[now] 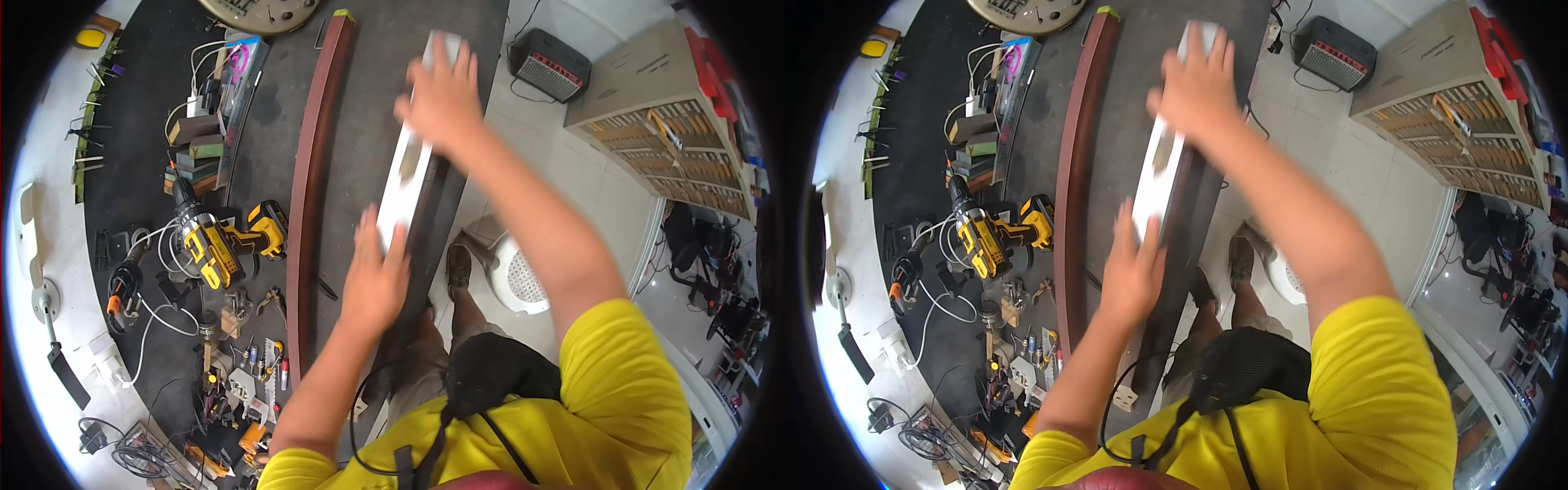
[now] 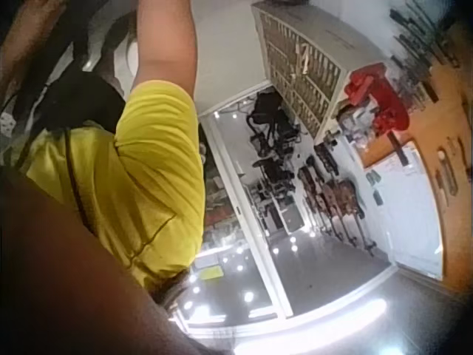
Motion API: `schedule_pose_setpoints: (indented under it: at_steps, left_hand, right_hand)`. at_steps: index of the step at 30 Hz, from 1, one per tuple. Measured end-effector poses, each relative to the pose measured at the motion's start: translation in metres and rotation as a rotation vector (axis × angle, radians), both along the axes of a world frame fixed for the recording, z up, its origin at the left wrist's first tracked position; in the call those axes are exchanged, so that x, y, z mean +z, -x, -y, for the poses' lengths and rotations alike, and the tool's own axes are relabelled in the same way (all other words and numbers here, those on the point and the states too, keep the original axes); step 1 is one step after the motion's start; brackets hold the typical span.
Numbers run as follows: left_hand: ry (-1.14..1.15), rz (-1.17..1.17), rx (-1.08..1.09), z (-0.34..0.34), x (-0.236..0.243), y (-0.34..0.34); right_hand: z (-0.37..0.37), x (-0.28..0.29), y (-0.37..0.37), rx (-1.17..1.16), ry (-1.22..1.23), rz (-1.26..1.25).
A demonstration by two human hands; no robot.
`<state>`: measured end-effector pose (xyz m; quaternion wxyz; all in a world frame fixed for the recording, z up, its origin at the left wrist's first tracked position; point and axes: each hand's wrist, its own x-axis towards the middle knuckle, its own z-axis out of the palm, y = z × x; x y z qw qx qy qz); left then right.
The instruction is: The person sands the fretboard of a guitar neck using a long wooden sanding beam and adjusts a component with a hex key. They then walk to a belt sander and sand the headstock of the neck.
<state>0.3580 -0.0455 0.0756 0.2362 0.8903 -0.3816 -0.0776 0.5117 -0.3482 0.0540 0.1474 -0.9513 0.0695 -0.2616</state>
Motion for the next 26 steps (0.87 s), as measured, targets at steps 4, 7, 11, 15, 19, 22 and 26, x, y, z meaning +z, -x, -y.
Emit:
schedule_pose_setpoints:
  at_steps: [4,7,11,15,19,22,26]
  left_hand:
    - [-0.106,-0.131,-0.109,-0.083,0.084,0.087]
    - [-0.01,-0.043,-0.031,-0.038,0.045,0.044]
    - [0.016,0.039,0.002,0.05,-0.005,-0.029]
    - [-0.144,-0.14,0.008,-0.036,0.055,0.052]
    - [-0.087,-0.094,-0.051,-0.045,0.073,0.064]
    - [-0.058,0.058,-0.042,0.039,0.018,-0.019]
    - [-0.05,0.145,-0.017,0.079,0.036,-0.044]
  right_hand:
    - [-0.116,0.054,0.118,0.13,-0.269,-0.466]
    - [-0.05,0.019,0.062,0.048,-0.143,-0.173]
    - [0.045,0.017,-0.029,-0.001,-0.098,-0.159]
    - [-0.057,0.02,0.074,0.04,-0.11,-0.055]
    - [-0.072,0.028,0.103,0.058,-0.224,-0.225]
    - [0.035,0.016,-0.005,-0.023,-0.157,-0.233]
    - [0.03,0.023,-0.015,-0.084,-0.025,-0.237]
